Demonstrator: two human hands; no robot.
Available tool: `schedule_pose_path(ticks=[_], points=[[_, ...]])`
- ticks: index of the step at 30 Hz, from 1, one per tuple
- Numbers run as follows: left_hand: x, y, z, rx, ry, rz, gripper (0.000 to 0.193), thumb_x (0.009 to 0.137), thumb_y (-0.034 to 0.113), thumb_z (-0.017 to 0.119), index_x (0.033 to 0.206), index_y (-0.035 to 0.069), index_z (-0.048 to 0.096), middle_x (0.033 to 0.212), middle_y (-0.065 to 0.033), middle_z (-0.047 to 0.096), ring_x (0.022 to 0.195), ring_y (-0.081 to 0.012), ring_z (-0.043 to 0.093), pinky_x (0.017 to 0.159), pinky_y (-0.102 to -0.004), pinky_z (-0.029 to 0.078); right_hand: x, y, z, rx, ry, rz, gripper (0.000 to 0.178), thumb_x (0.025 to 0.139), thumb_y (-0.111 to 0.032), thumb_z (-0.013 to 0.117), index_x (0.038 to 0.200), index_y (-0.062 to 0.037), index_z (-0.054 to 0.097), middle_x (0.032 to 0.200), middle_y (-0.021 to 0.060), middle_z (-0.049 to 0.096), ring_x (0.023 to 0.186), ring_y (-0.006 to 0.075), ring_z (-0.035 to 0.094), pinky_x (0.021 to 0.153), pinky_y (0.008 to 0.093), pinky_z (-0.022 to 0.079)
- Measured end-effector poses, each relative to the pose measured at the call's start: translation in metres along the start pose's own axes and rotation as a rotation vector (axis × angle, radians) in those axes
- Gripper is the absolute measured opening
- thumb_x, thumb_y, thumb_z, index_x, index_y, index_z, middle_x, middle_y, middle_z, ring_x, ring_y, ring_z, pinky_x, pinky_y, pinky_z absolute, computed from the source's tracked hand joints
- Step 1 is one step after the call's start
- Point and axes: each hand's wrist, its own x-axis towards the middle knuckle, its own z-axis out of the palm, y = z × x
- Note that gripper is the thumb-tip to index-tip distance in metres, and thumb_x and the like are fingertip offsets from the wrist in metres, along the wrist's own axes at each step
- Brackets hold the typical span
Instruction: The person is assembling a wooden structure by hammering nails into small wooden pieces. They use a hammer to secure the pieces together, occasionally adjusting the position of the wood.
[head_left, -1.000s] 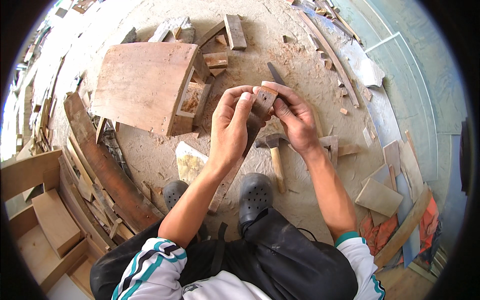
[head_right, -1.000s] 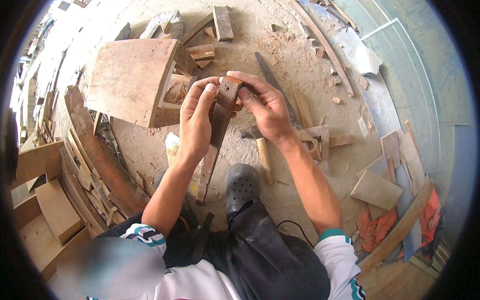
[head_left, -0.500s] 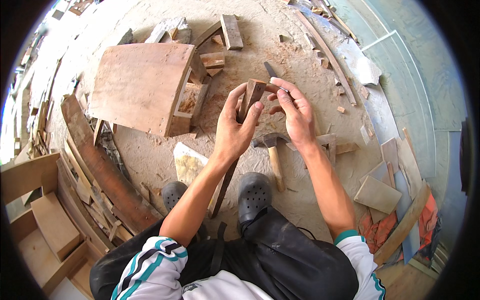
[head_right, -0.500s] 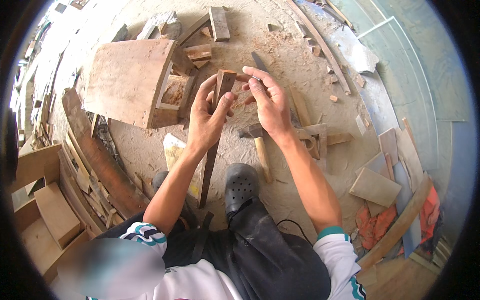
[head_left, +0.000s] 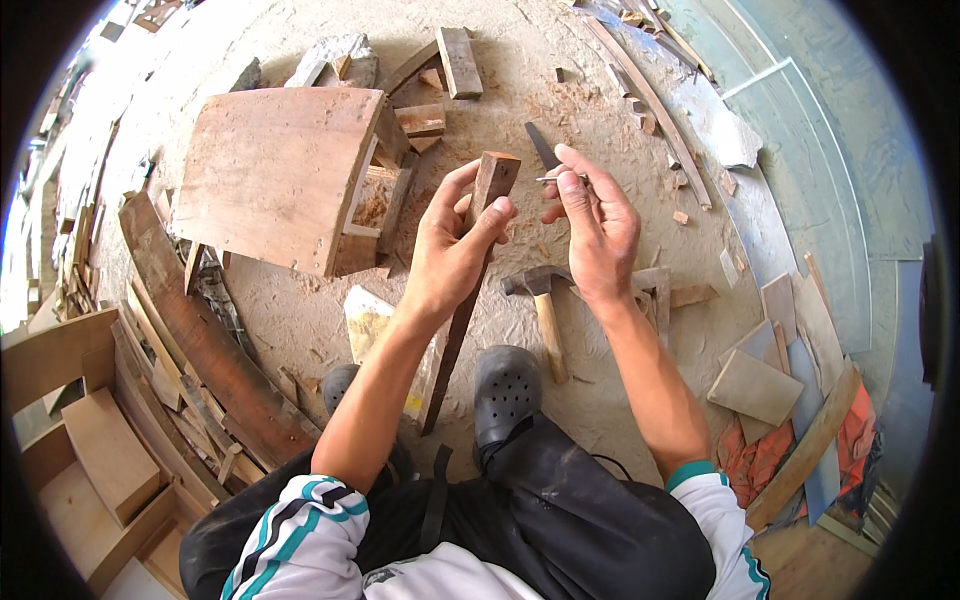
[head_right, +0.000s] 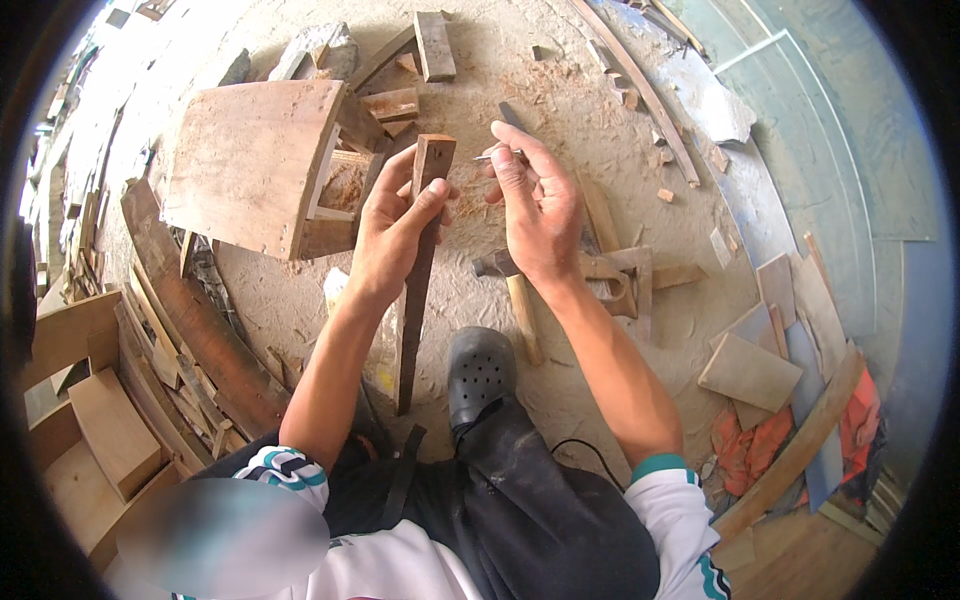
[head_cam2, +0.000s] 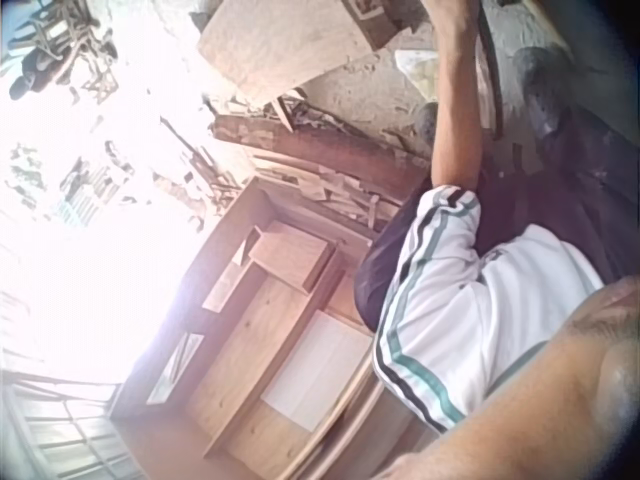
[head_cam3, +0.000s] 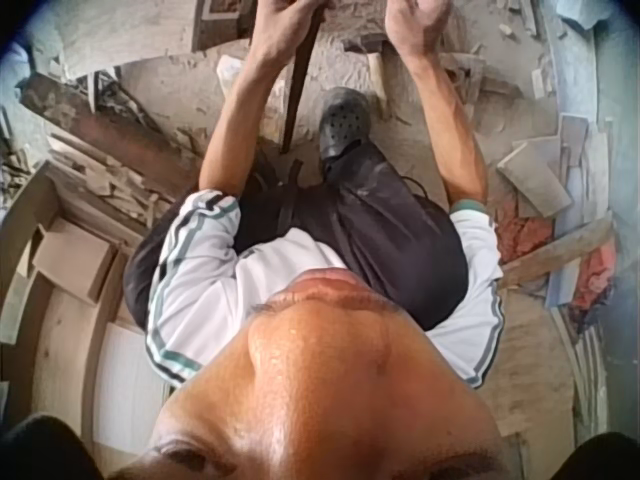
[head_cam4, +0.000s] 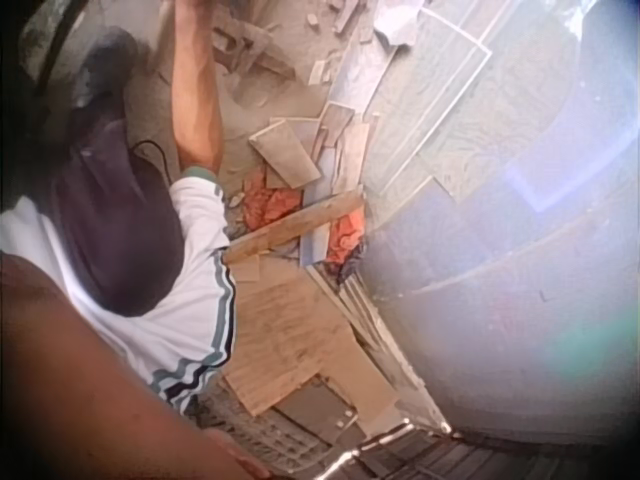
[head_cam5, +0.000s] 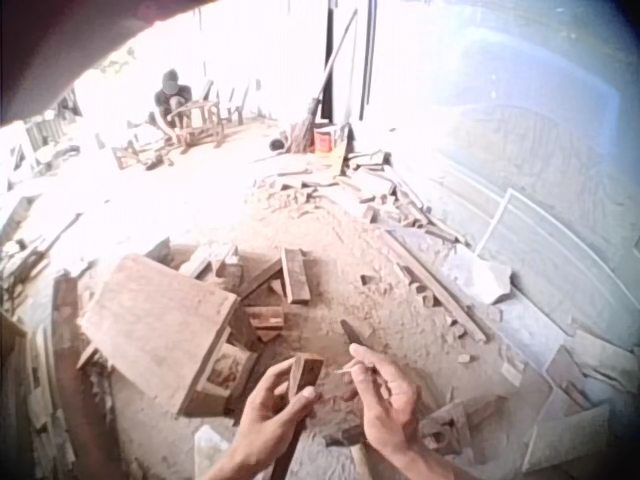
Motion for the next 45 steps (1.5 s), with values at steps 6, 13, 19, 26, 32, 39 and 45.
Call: schedule_pose_path(ticks=[6,13,19,26,32,39,45], points=[[-0.012,0.005,0.027,-0.067,0.162,0.083,0.038,0.093,0.006,0.076,0.116,0.007,0.047,0.108,-0.0061,0.063,0.097,-0.0085,0.062,0.085,-0.0232,0.05,0.001,-0.005,0.004,0.08,0.0,0.027,0.025,0.104,-0.015,0.061,0.124,-0.0003,0.068,0.109,0.0084,0.07,0.09,0.0103,0.064,0.069,0.0249,0.056],[-0.012,-0.001,0.029,-0.127,0.21,0.082,0.042,0.089,0.014,0.08,0.113,0.003,0.047,0.098,-0.0052,0.061,0.084,-0.008,0.057,0.069,-0.0227,0.048,-0.001,-0.015,0.008,0.226,-0.038,0.093,0.023,0.105,-0.015,0.059,0.119,0.0,0.067,0.106,0.0082,0.071,0.09,0.0146,0.069,0.073,0.0257,0.057],[-0.011,-0.002,0.027,0.09,0.255,0.149,0.045,0.082,0.015,0.086,0.105,0.005,0.049,0.094,-0.0029,0.057,0.081,-0.0087,0.053,0.069,-0.0237,0.047,-0.003,-0.016,0.004,0.182,-0.001,0.119,0.023,0.105,-0.018,0.059,0.119,-0.0011,0.067,0.107,0.0087,0.071,0.092,0.0157,0.07,0.074,0.0267,0.058],[-0.009,-0.006,0.019,0.23,0.295,0.228,0.046,0.083,0.014,0.087,0.105,0.007,0.047,0.093,-0.002,0.057,0.081,-0.0069,0.054,0.067,-0.0225,0.048,-0.005,-0.021,0.012,0.181,-0.043,0.045,0.024,0.104,-0.018,0.061,0.117,0.0001,0.069,0.107,0.0098,0.071,0.094,0.0171,0.069,0.072,0.0293,0.061],[-0.001,-0.01,0.015,0.211,0.292,0.222,0.047,0.082,0.018,0.088,0.102,0.005,0.048,0.088,0.0008,0.053,0.073,-0.0055,0.045,0.06,-0.0228,0.041,-0.003,-0.013,0.01,0.171,-0.109,0.05,0.022,0.103,-0.016,0.062,0.117,-0.0006,0.07,0.106,0.0095,0.071,0.094,0.015,0.069,0.073,0.0284,0.06],[0.002,-0.007,0.01,0.139,0.277,0.166,0.039,0.088,0.02,0.082,0.102,0.004,0.05,0.085,0.0004,0.055,0.071,-0.0046,0.046,0.059,-0.0219,0.04,0.001,-0.015,0.016,0.059,-0.146,0.014,0.021,0.102,-0.016,0.064,0.116,-0.0023,0.071,0.108,0.0063,0.071,0.094,0.0106,0.067,0.075,0.0264,0.058],[0.004,-0.012,0.011,0.102,0.281,0.176,0.033,0.092,0.02,0.078,0.101,0.005,0.05,0.082,0.0014,0.055,0.072,-0.0041,0.047,0.059,-0.0212,0.039,0.008,-0.006,0.019,-0.08,-0.129,-0.104,0.02,0.102,-0.016,0.064,0.112,-0.002,0.073,0.112,0.0054,0.07,0.095,0.0103,0.066,0.073,0.0256,0.057]])
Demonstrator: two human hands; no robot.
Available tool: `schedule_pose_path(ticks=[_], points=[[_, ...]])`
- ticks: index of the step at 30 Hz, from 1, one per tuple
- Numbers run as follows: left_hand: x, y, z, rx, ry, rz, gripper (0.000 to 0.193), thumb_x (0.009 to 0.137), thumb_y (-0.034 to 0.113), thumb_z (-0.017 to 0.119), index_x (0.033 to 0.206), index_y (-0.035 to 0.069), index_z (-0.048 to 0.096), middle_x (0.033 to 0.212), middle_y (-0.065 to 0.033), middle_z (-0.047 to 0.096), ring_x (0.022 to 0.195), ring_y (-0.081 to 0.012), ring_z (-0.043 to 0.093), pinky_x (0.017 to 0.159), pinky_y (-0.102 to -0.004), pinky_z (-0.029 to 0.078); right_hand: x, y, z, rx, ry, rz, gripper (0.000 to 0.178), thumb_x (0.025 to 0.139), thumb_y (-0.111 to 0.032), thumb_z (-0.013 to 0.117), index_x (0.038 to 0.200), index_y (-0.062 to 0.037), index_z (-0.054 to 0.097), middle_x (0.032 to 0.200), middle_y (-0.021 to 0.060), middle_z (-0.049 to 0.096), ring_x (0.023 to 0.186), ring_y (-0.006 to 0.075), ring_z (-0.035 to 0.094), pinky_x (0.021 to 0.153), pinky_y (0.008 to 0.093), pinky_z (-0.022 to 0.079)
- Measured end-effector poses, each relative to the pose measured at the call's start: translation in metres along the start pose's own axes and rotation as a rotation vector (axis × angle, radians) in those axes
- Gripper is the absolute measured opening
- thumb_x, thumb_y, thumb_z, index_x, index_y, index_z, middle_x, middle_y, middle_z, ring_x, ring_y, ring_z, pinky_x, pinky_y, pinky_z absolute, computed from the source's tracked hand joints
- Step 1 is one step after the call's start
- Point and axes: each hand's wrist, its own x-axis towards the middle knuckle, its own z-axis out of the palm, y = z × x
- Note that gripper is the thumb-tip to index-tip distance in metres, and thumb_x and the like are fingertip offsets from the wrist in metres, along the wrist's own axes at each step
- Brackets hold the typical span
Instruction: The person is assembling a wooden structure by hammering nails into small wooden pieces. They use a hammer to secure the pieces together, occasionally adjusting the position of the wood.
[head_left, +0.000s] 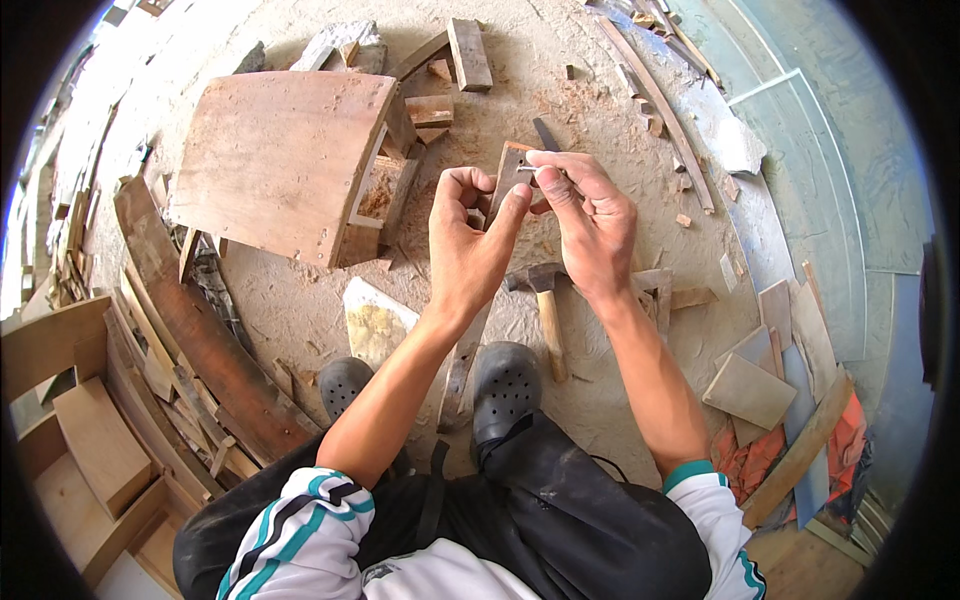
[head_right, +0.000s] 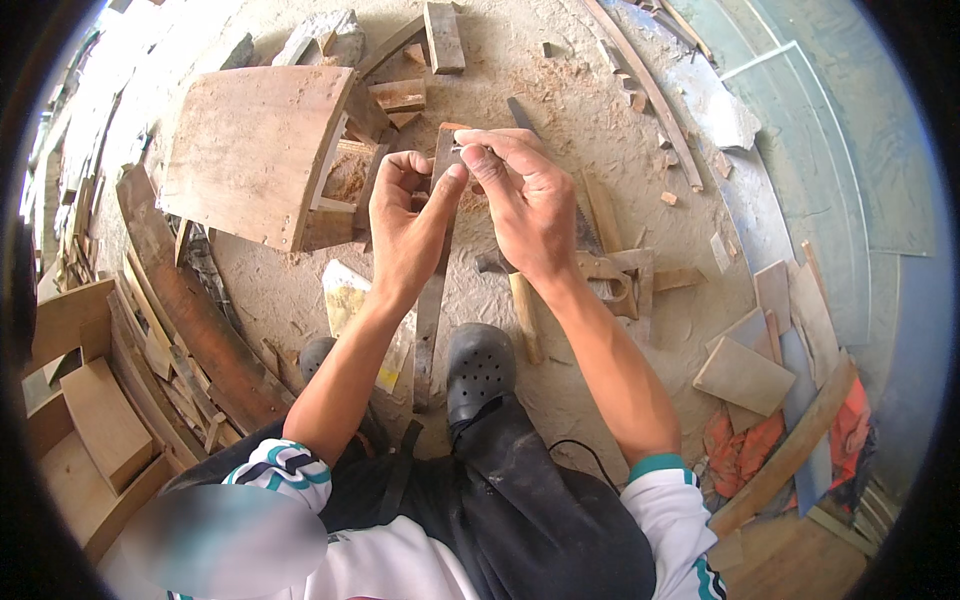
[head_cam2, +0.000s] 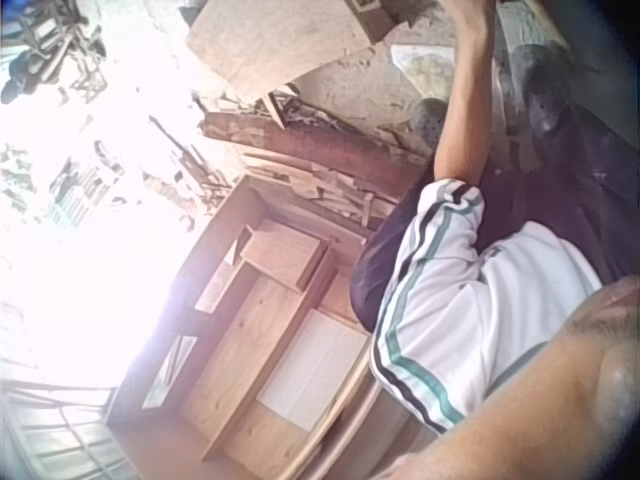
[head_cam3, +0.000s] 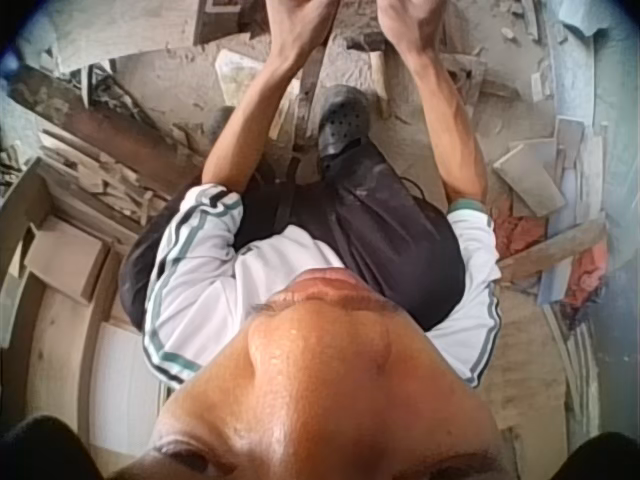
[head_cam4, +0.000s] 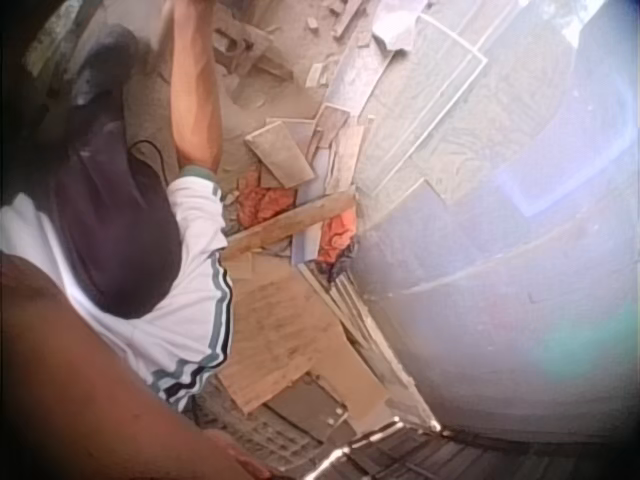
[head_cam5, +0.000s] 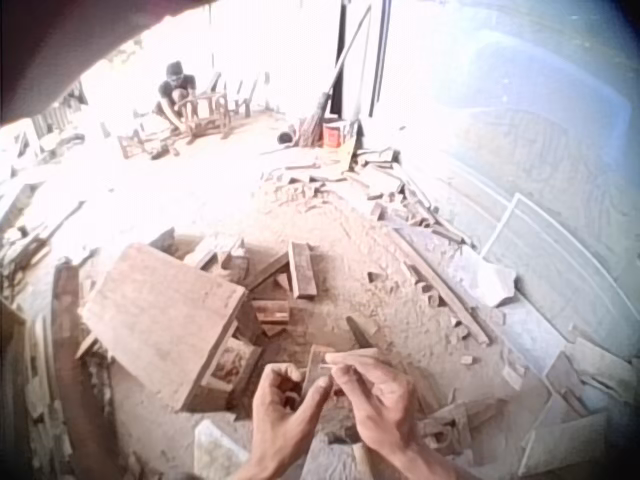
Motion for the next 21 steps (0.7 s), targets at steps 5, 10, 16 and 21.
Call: schedule_pose_path(ticks=[5,10,16,21], points=[[0.005,-0.008,-0.002,0.032,0.002,-0.003,0.027,0.097,0.018,0.073,0.108,0.005,0.053,0.088,0.0,0.065,0.071,-0.0015,0.051,0.058,-0.0179,0.04,0.003,0.003,0.003,-0.058,0.011,-0.02,0.019,0.102,-0.017,0.064,0.11,-0.0024,0.074,0.108,0.0055,0.07,0.09,0.0107,0.067,0.072,0.026,0.057],[0.01,-0.018,-0.006,0.037,-0.039,0.049,0.038,0.098,0.017,0.072,0.128,0.0,0.055,0.092,-0.0025,0.069,0.075,-0.0028,0.054,0.062,-0.0191,0.043,0.003,0.017,0.005,-0.073,0.017,-0.023,0.02,0.102,-0.018,0.065,0.109,-0.0027,0.074,0.107,0.0057,0.071,0.087,0.011,0.067,0.072,0.0263,0.057],[0.017,-0.062,-0.016,0.168,-0.004,-0.019,0.035,0.099,0.019,0.071,0.127,0.0,0.061,0.093,-0.0036,0.071,0.079,-0.0036,0.058,0.065,-0.0204,0.045,0.002,0.063,0.005,-0.131,-0.045,0.088,0.023,0.102,-0.02,0.064,0.114,-0.0026,0.073,0.108,0.008,0.071,0.087,0.0124,0.068,0.068,0.028,0.059],[0.027,-0.138,-0.033,0.227,0.091,-0.106,0.035,0.097,0.026,0.071,0.122,0.001,0.066,0.094,-0.011,0.074,0.078,-0.0138,0.065,0.071,-0.0298,0.051,0.002,0.109,0.01,-0.169,-0.057,0.37,0.028,0.101,-0.021,0.065,0.119,-0.0008,0.072,0.102,0.0148,0.074,0.09,0.0153,0.072,0.065,0.0307,0.058]])
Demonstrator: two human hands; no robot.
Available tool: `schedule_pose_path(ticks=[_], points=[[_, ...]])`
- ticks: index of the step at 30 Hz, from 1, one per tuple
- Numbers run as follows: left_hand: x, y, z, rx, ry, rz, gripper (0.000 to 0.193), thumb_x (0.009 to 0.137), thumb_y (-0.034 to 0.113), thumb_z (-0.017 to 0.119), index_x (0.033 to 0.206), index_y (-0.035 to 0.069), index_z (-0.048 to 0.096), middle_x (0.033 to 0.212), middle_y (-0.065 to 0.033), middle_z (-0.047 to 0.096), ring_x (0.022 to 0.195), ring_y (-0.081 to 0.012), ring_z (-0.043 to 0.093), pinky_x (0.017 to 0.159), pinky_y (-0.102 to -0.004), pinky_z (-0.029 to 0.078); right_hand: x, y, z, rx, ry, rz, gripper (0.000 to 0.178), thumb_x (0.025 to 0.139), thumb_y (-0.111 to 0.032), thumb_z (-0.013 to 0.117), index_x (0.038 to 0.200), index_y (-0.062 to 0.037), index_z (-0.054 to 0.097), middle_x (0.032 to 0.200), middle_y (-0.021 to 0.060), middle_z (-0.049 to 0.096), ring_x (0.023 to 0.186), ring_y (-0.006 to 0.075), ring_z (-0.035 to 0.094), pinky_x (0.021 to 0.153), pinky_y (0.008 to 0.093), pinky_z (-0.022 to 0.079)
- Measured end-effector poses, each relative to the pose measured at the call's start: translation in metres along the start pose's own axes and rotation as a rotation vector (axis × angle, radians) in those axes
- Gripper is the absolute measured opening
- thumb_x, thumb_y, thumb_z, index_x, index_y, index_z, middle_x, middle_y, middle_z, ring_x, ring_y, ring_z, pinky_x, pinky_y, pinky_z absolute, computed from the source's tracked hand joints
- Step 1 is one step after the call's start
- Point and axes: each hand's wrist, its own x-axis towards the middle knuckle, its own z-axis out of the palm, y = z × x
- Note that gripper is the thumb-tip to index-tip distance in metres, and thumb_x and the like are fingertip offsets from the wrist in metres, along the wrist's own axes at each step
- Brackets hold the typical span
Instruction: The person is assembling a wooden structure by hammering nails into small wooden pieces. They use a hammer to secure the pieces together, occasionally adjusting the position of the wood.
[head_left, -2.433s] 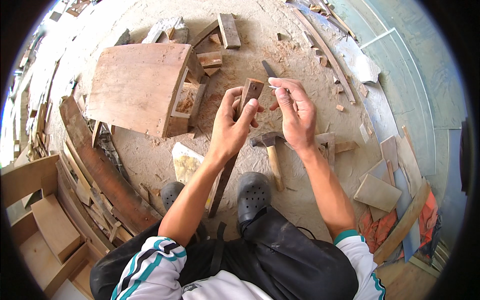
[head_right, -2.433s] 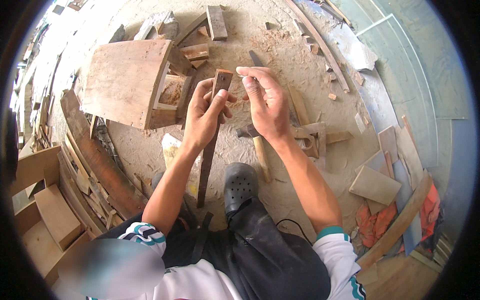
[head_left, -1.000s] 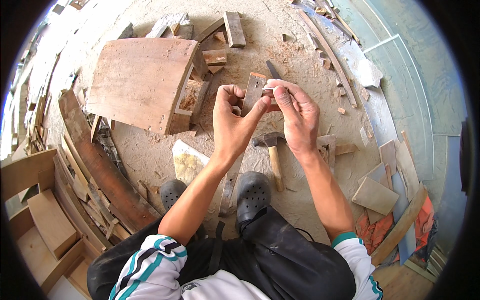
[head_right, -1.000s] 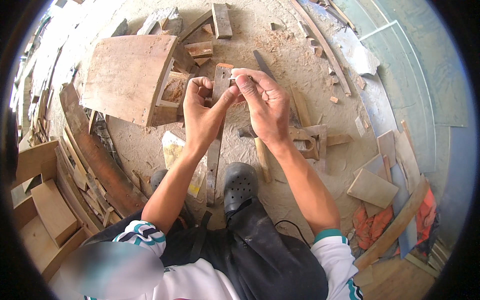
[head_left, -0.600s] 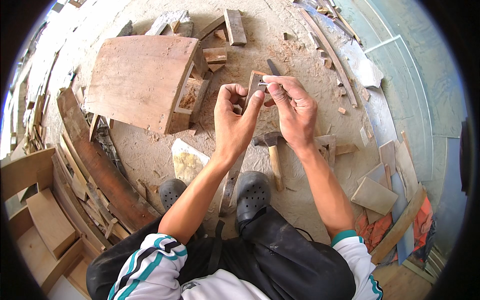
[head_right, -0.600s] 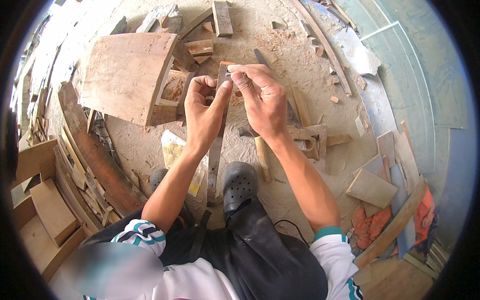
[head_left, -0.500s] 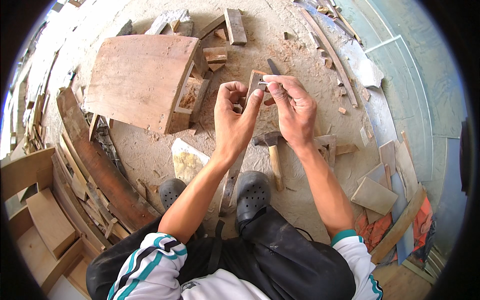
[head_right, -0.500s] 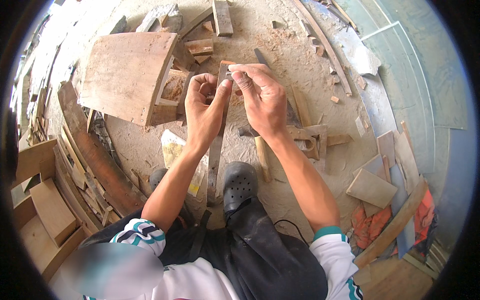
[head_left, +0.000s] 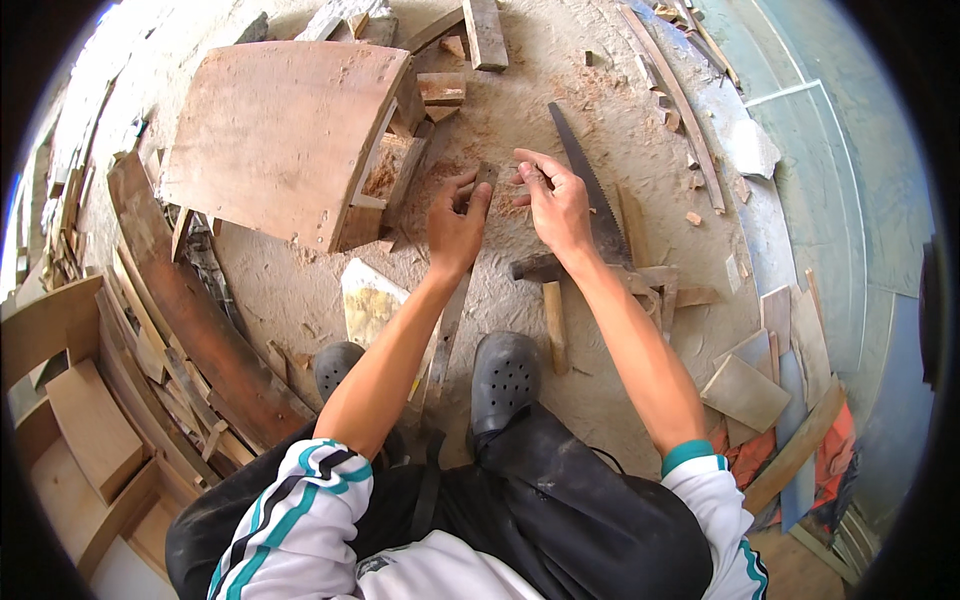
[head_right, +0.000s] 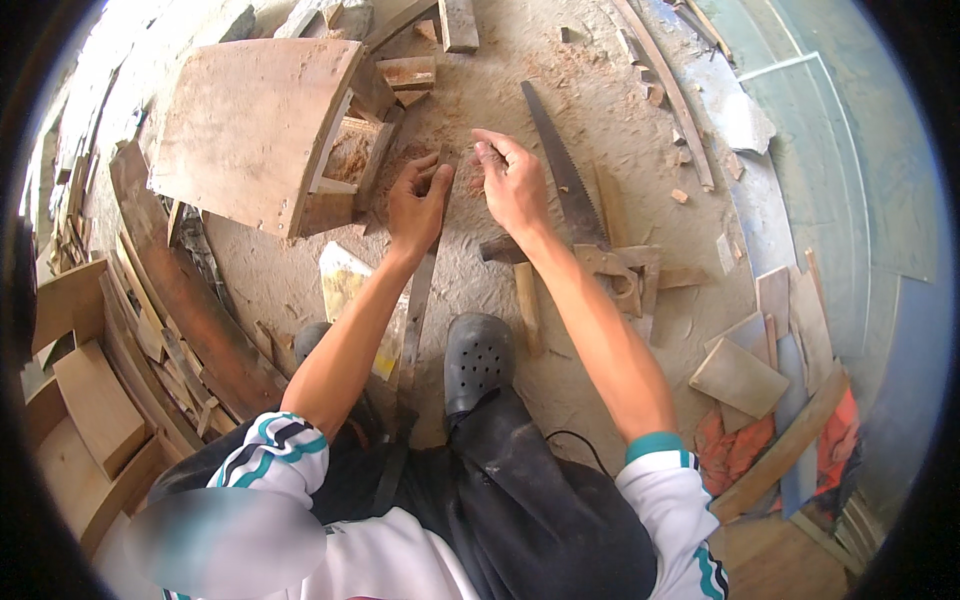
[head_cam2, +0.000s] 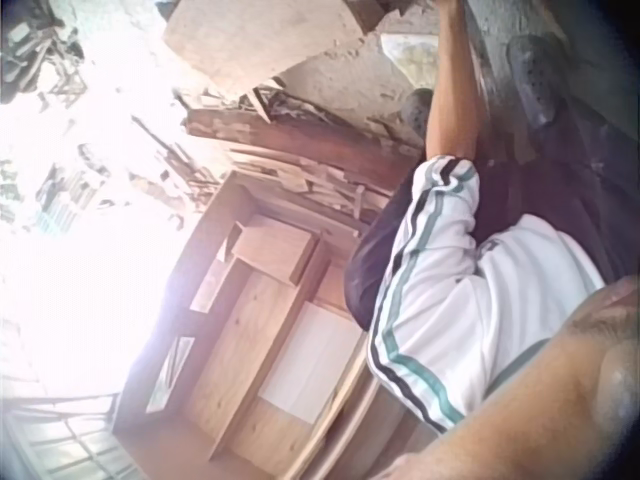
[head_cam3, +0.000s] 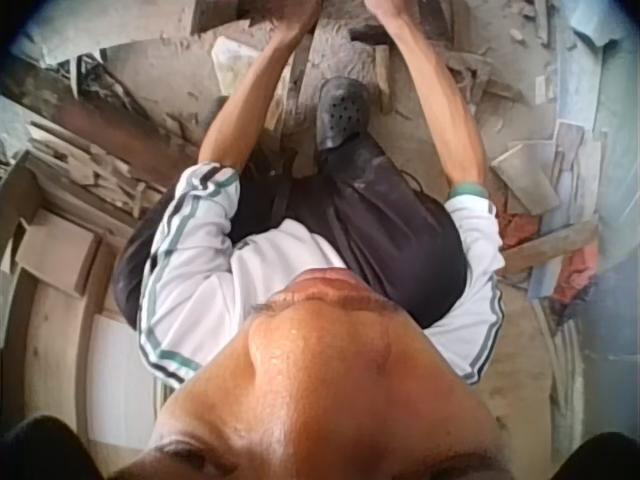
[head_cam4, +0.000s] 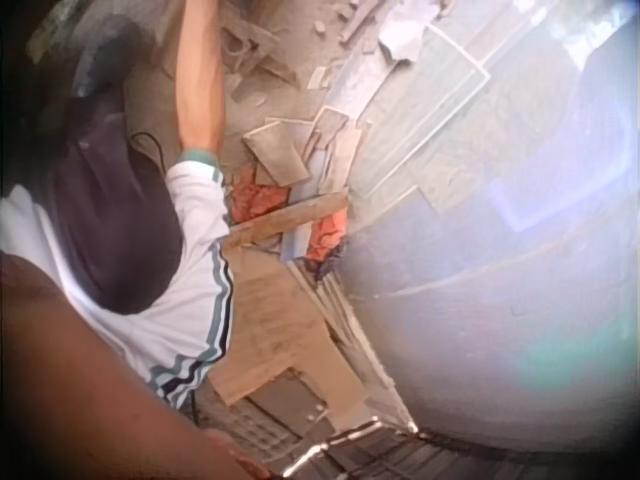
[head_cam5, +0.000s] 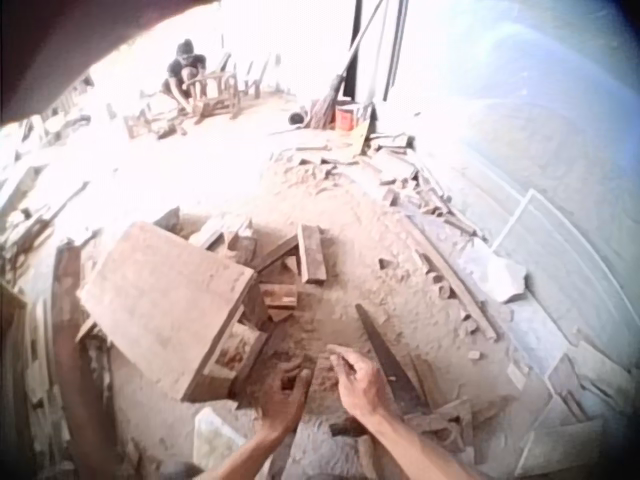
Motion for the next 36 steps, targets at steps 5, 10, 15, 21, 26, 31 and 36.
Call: schedule_pose_path(ticks=[5,10,15,21,26,31,36], points=[[0.01,-0.046,0.0,0.392,0.127,0.273,0.03,0.097,0.028,0.067,0.117,0.006,0.07,0.1,-0.0123,0.071,0.094,-0.0294,0.067,0.08,-0.0397,0.053,0.013,0.031,0.009,-0.274,0.04,-0.052,0.03,0.097,-0.02,0.068,0.119,-0.0008,0.071,0.099,0.0174,0.075,0.091,0.0228,0.074,0.074,0.0345,0.058],[0.003,-0.047,0.004,0.75,0.175,0.478,0.027,0.098,0.03,0.063,0.115,0.011,0.071,0.1,-0.0081,0.069,0.097,-0.0311,0.063,0.082,-0.0431,0.05,0.014,0.048,0.016,-0.31,0.114,-0.088,0.029,0.095,-0.018,0.073,0.117,0.0004,0.067,0.091,0.0089,0.074,0.069,0.0116,0.068,0.063,0.0265,0.054],[-0.003,-0.054,0.007,0.81,0.217,0.424,0.023,0.098,0.029,0.063,0.112,0.013,0.07,0.103,-0.007,0.069,0.1,-0.0302,0.062,0.088,-0.0426,0.046,0.014,0.06,0.022,-0.15,0.036,0.019,0.022,0.095,-0.014,0.073,0.109,0.001,0.066,0.09,0.0079,0.074,0.073,0.0111,0.069,0.064,0.0263,0.055],[0.001,-0.056,0.006,0.811,0.206,0.462,0.02,0.098,0.028,0.063,0.11,0.013,0.069,0.1,-0.0064,0.069,0.097,-0.0293,0.062,0.085,-0.0429,0.045,0.017,0.07,0.027,-0.216,0.045,-0.127,0.017,0.095,-0.015,0.07,0.106,-0.0025,0.067,0.089,0.0132,0.073,0.079,0.0238,0.073,0.067,0.0345,0.056],[0.002,-0.054,0.006,0.793,0.232,0.496,0.02,0.097,0.029,0.063,0.108,0.014,0.07,0.098,-0.005,0.069,0.093,-0.0282,0.062,0.08,-0.0425,0.045,0.017,0.069,0.028,-0.298,0.035,-0.18,0.014,0.094,-0.015,0.068,0.104,-0.0047,0.067,0.088,0.0164,0.072,0.082,0.0331,0.073,0.069,0.0395,0.055],[0.003,-0.056,0.006,0.789,0.241,0.508,0.02,0.097,0.03,0.063,0.107,0.014,0.07,0.097,-0.0049,0.069,0.091,-0.028,0.063,0.078,-0.0423,0.044,0.018,0.067,0.027,-0.365,0.033,-0.27,0.013,0.095,-0.016,0.068,0.103,-0.0053,0.067,0.089,0.0165,0.072,0.082,0.0364,0.072,0.069,0.0409,0.055],[0.003,-0.058,0.006,0.788,0.242,0.507,0.021,0.098,0.03,0.062,0.107,0.013,0.07,0.097,-0.0057,0.069,0.091,-0.0282,0.063,0.079,-0.0419,0.045,0.018,0.067,0.028,-0.424,0.035,-0.312,0.014,0.095,-0.015,0.07,0.102,-0.0042,0.067,0.087,0.0157,0.072,0.078,0.0312,0.073,0.066,0.0384,0.054]])
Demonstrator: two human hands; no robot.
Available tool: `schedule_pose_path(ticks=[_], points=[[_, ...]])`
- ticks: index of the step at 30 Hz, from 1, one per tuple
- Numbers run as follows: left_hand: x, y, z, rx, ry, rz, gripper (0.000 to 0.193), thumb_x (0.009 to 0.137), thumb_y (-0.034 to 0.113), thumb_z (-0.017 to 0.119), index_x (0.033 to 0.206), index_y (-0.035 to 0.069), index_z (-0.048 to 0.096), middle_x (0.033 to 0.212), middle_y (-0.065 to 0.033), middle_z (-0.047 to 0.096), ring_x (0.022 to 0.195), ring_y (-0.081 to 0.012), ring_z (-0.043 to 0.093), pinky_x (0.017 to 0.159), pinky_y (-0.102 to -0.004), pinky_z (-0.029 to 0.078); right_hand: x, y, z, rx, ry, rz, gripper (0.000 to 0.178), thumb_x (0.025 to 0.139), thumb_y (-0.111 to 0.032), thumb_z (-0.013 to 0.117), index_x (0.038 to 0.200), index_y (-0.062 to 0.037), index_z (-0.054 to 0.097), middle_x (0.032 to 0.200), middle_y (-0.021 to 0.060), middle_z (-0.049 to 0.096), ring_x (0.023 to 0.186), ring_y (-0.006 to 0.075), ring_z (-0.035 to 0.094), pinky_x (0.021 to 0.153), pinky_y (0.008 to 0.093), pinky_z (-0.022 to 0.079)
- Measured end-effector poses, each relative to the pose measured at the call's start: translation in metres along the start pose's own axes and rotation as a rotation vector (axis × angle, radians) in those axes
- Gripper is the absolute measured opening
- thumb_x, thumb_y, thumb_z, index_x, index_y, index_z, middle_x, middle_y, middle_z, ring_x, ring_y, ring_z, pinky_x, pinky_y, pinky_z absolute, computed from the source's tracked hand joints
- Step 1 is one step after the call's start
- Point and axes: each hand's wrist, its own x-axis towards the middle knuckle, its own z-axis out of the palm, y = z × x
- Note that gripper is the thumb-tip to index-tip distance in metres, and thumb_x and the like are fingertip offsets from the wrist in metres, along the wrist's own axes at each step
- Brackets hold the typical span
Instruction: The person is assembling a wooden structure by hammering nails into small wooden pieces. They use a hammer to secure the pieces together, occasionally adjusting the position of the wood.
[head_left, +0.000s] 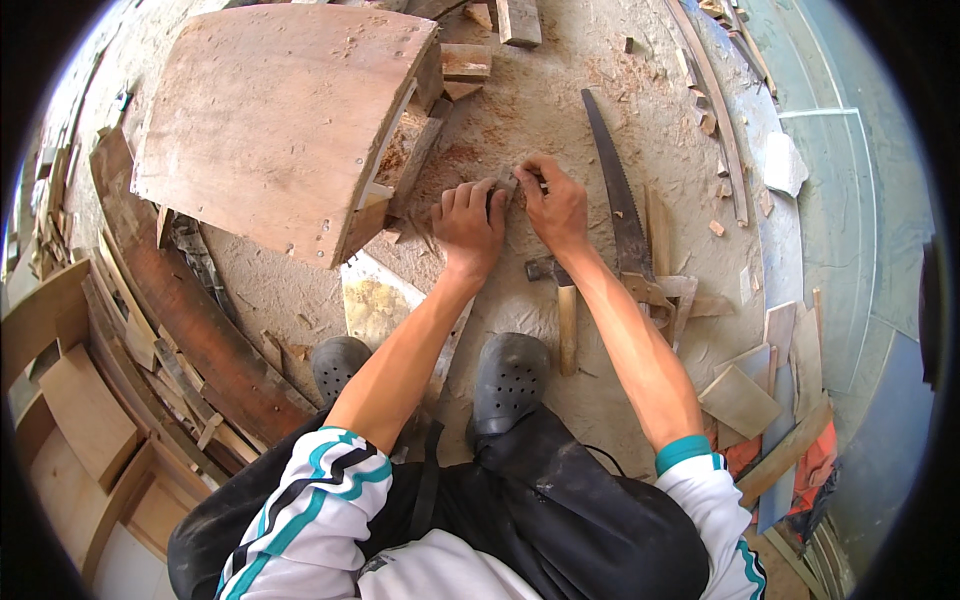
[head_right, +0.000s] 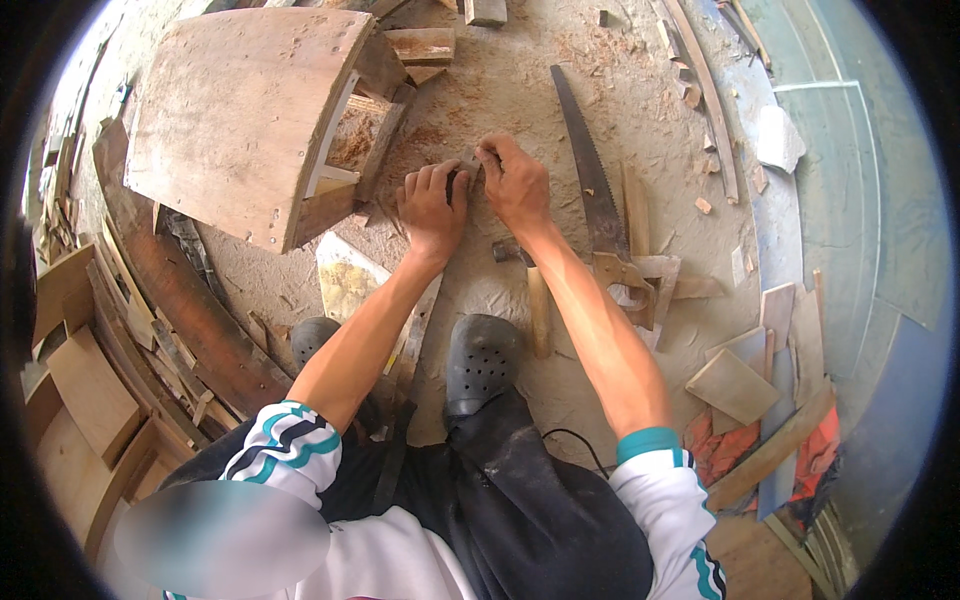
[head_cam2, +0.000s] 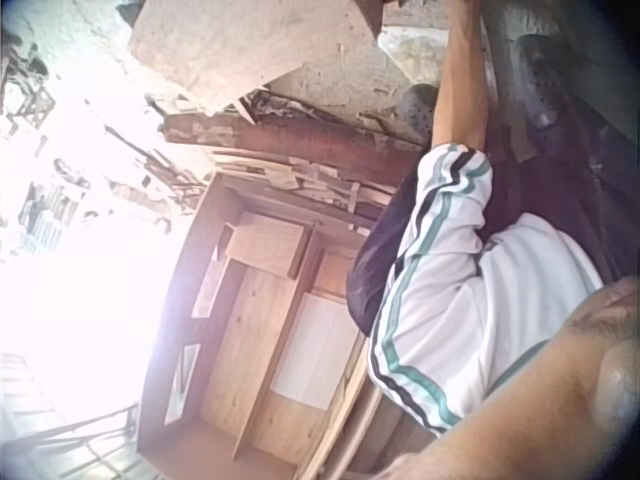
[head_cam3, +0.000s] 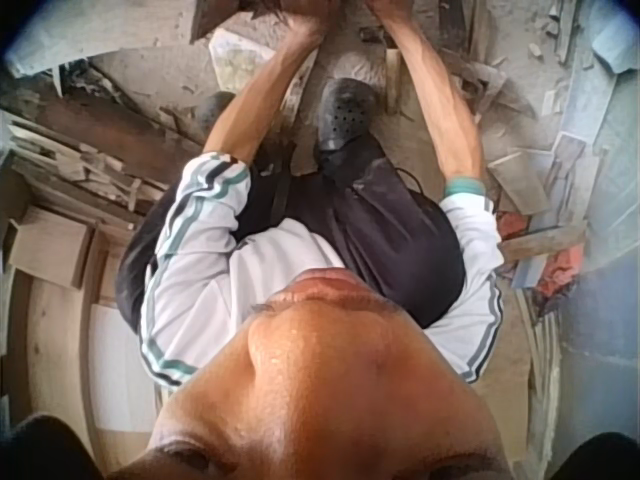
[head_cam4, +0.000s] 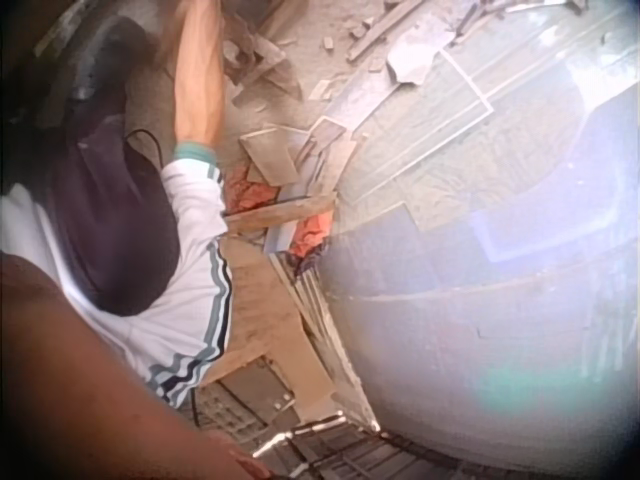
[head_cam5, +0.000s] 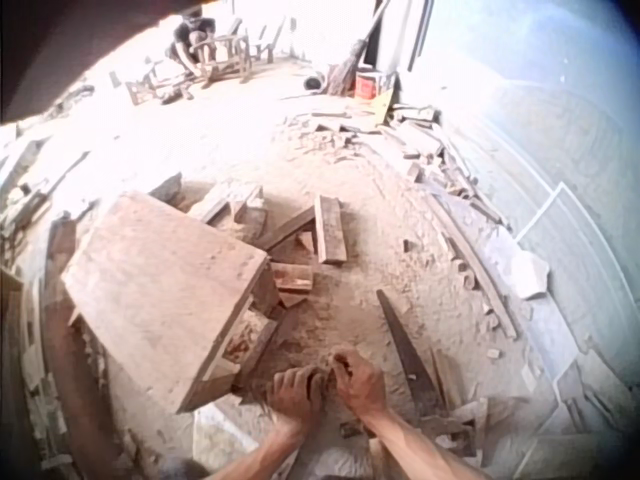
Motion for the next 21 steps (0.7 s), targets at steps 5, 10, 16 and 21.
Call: schedule_pose_path(ticks=[5,10,16,21], points=[[-0.001,0.003,0.0,-0.023,-0.022,-0.068,0.022,0.097,0.03,0.063,0.111,0.014,0.068,0.102,-0.0064,0.069,0.098,-0.0296,0.062,0.085,-0.0432,0.044,0.002,0.002,0.0,-0.07,0.003,-0.112,0.01,0.095,-0.015,0.067,0.101,-0.0067,0.067,0.089,0.017,0.071,0.079,0.0371,0.071,0.063,0.0423,0.055],[-0.002,0.01,0.003,-0.022,-0.008,-0.143,0.025,0.098,0.032,0.061,0.113,0.014,0.068,0.104,-0.0058,0.068,0.101,-0.0294,0.06,0.086,-0.0447,0.042,-0.001,0.005,-0.001,-0.024,0.007,-0.101,0.009,0.094,-0.014,0.068,0.1,-0.0071,0.067,0.091,0.0171,0.071,0.08,0.0376,0.071,0.064,0.0423,0.055],[-0.004,0.01,0.004,-0.022,-0.033,-0.16,0.022,0.098,0.031,0.062,0.112,0.015,0.068,0.106,-0.0046,0.069,0.105,-0.0288,0.06,0.091,-0.0448,0.041,-0.003,0.005,-0.004,0.005,-0.027,-0.003,0.01,0.094,-0.013,0.068,0.101,-0.0066,0.067,0.091,0.0167,0.071,0.083,0.038,0.071,0.066,0.0423,0.055],[-0.005,0.009,0.005,-0.016,-0.023,-0.157,0.021,0.098,0.031,0.062,0.11,0.015,0.068,0.104,-0.0039,0.068,0.104,-0.028,0.059,0.091,-0.0443,0.041,-0.003,0.005,-0.002,0.007,-0.006,-0.075,0.01,0.094,-0.014,0.068,0.101,-0.0068,0.067,0.09,0.0161,0.071,0.082,0.0375,0.072,0.066,0.0418,0.056]])
